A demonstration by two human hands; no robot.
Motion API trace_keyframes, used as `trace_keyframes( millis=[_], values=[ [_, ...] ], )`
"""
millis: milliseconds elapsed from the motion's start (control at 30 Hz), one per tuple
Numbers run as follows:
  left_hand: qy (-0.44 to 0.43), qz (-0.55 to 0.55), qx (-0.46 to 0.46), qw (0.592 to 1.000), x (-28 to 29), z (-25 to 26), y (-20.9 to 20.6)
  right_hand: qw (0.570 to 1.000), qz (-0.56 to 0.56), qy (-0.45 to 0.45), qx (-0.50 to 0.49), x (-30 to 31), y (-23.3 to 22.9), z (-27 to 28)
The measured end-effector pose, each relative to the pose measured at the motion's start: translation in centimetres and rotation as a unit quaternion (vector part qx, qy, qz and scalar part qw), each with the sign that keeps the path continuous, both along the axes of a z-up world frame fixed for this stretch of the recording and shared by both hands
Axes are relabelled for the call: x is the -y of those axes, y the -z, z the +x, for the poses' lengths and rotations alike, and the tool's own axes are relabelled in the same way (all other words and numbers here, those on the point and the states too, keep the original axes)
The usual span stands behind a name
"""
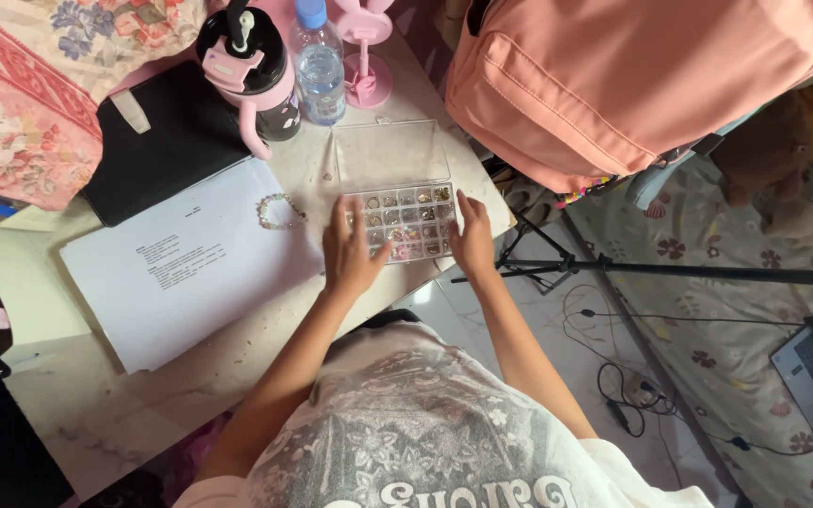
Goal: Sorting small jewelry components from a plastic organizer box onto a sheet of paper.
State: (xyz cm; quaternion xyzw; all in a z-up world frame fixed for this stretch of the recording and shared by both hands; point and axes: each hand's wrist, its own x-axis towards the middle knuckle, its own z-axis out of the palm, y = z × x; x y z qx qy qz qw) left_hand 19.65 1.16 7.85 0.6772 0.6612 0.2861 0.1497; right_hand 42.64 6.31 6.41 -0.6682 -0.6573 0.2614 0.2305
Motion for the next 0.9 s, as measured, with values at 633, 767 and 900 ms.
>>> trace_keyframes(
  millis=[633, 767, 900],
  values=[
    [0.091, -0.106, -0.135, 0.981, -1.4, 0.3, 4.2, 0.971, 0.079, -0.104, 0.2, 0.8, 4.9, -2.2],
    [0.092, -0.115, -0.126, 0.981, -1.4, 0.2, 4.2, 0.973, 0.066, -0.099, 0.198, 0.9, 5.2, -2.2],
    [0.099, -0.127, -0.143, 0.977, -1.4, -0.3, 4.1, 0.979, 0.065, -0.091, 0.169, 1.4, 6.1, -2.5]
  ],
)
